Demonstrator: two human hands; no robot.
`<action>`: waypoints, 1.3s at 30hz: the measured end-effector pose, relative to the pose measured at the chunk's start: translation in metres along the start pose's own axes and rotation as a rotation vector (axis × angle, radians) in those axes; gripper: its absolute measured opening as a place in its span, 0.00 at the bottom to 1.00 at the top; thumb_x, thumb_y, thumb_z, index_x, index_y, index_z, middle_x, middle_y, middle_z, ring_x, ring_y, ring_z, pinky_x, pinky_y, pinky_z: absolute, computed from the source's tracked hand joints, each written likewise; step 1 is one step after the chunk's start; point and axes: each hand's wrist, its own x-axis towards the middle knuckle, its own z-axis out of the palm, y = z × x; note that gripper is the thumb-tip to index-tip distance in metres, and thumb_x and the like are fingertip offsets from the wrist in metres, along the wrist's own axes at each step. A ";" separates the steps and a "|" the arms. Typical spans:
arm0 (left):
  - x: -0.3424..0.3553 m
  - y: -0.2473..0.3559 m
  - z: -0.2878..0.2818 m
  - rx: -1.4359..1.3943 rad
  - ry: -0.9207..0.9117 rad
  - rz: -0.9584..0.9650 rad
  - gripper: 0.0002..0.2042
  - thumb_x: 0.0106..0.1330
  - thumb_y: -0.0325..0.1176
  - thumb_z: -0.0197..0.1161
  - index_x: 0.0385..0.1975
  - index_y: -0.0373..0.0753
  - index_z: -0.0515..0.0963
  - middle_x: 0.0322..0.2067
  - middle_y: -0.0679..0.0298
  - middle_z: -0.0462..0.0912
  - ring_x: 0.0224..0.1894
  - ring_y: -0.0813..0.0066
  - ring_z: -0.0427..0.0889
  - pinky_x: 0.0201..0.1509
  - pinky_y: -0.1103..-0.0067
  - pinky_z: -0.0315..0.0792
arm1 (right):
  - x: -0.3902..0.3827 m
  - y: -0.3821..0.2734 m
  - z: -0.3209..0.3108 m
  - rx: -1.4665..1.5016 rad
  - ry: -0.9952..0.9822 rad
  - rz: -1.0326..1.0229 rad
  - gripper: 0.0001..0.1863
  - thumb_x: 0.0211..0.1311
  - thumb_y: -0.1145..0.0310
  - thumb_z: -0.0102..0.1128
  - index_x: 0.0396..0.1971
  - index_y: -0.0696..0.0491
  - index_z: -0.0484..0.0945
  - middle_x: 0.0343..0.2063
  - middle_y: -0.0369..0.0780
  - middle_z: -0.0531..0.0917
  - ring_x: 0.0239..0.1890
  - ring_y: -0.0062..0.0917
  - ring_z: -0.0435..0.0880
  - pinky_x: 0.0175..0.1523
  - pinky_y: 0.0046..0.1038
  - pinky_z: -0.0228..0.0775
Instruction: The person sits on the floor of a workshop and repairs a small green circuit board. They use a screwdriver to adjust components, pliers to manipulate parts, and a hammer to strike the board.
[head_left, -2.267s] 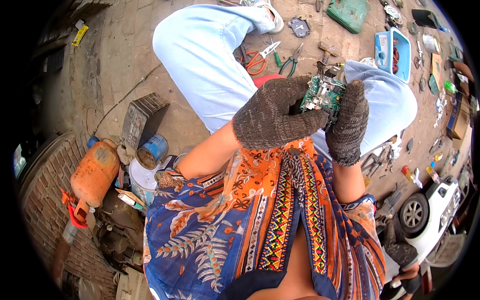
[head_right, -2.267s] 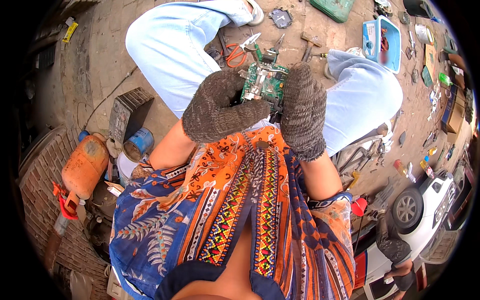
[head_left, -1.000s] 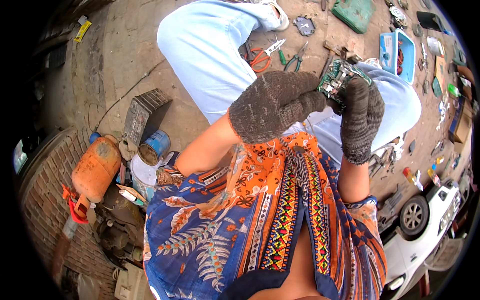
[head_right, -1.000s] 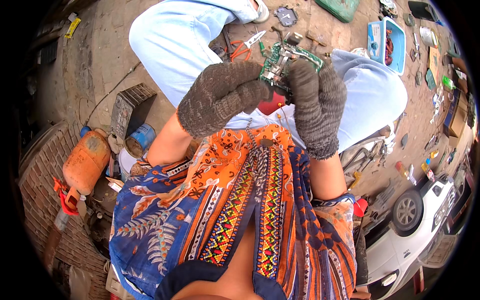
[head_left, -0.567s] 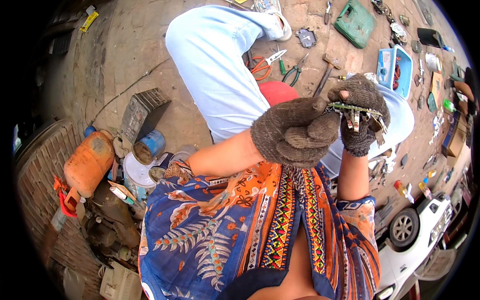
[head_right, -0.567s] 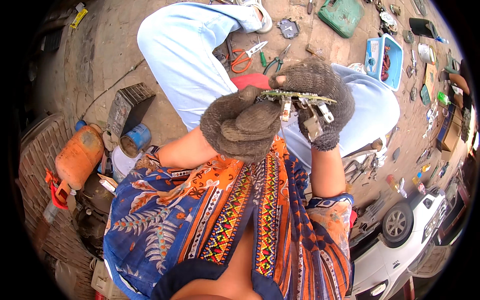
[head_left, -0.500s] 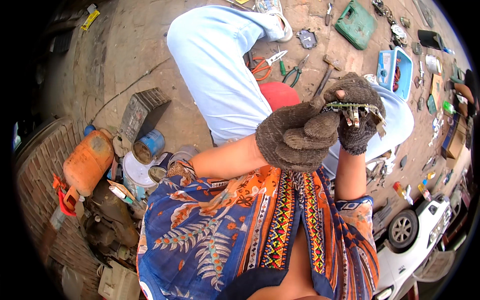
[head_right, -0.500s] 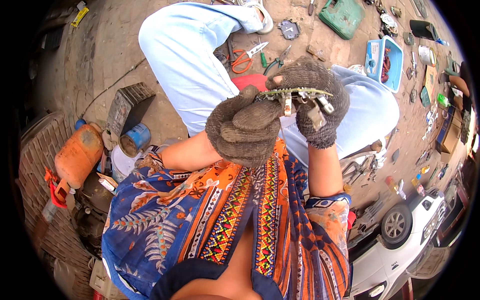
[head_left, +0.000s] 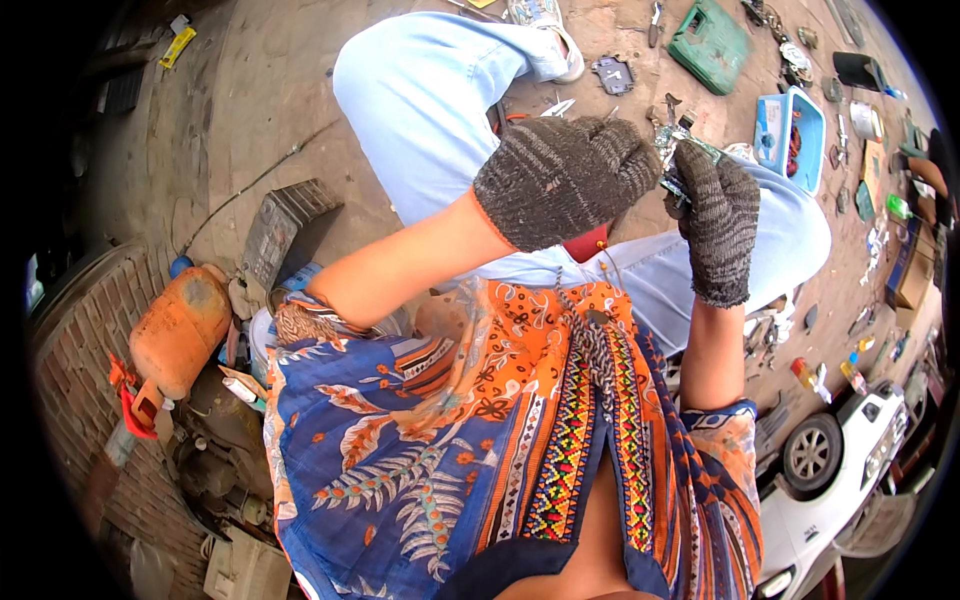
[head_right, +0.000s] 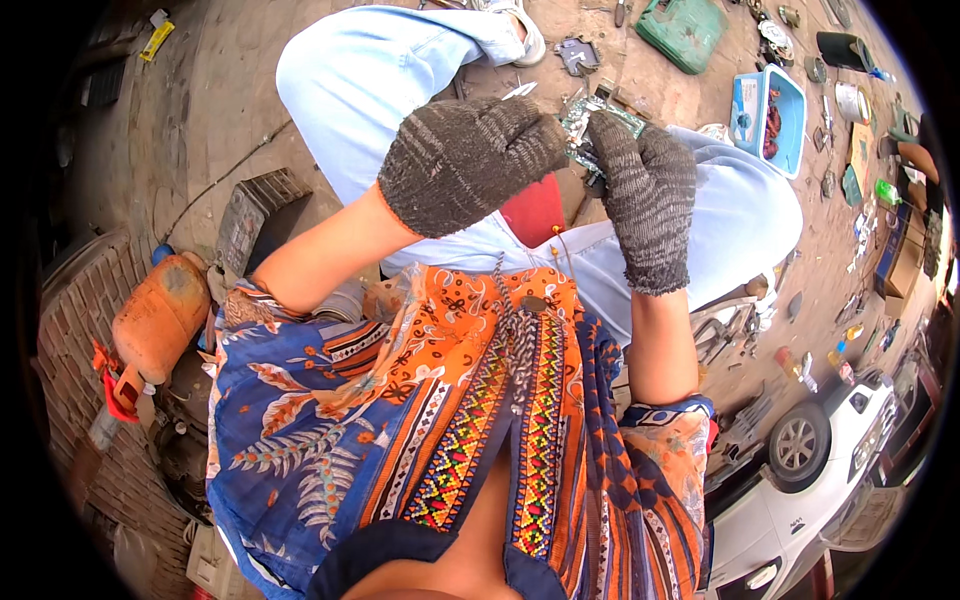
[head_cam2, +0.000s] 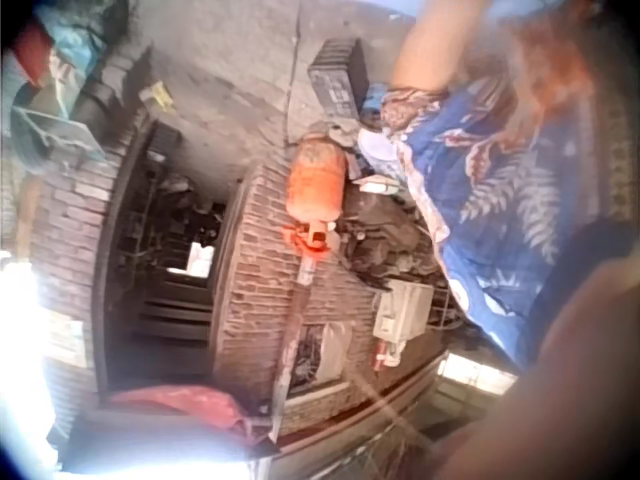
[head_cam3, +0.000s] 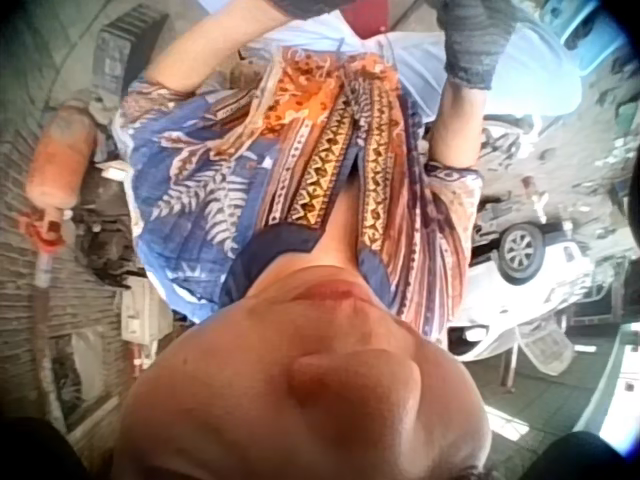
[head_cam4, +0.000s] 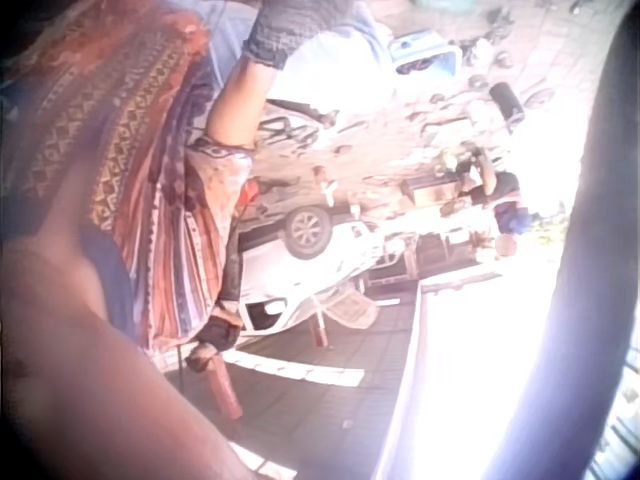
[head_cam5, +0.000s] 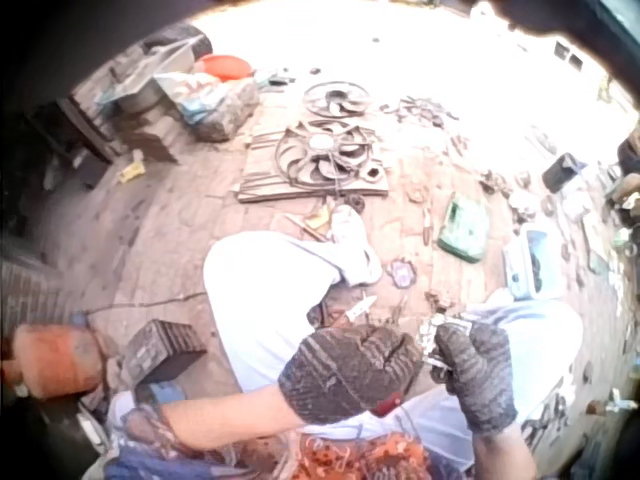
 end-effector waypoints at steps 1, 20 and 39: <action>0.001 -0.001 0.001 -0.025 -0.030 0.005 0.13 0.51 0.36 0.61 0.37 0.44 0.76 0.33 0.63 0.76 0.28 0.68 0.77 0.26 0.76 0.71 | -0.002 -0.002 -0.001 0.137 -0.026 0.152 0.09 0.57 0.67 0.58 0.36 0.54 0.81 0.19 0.40 0.78 0.21 0.24 0.77 0.27 0.25 0.68; -0.014 0.011 0.074 -0.747 0.302 -0.321 0.11 0.60 0.28 0.54 0.43 0.35 0.72 0.24 0.65 0.74 0.22 0.78 0.73 0.22 0.84 0.67 | 0.008 -0.003 -0.005 0.076 0.002 0.044 0.09 0.56 0.64 0.61 0.34 0.52 0.81 0.23 0.39 0.80 0.24 0.30 0.78 0.30 0.29 0.68; -0.013 0.039 0.008 -2.899 -0.182 -0.854 0.16 0.70 0.45 0.43 0.23 0.43 0.67 0.09 0.76 0.61 0.06 0.85 0.55 0.09 0.85 0.53 | -0.039 -0.007 0.023 0.457 0.355 0.111 0.17 0.57 0.60 0.60 0.39 0.58 0.76 0.28 0.41 0.82 0.31 0.27 0.81 0.37 0.28 0.72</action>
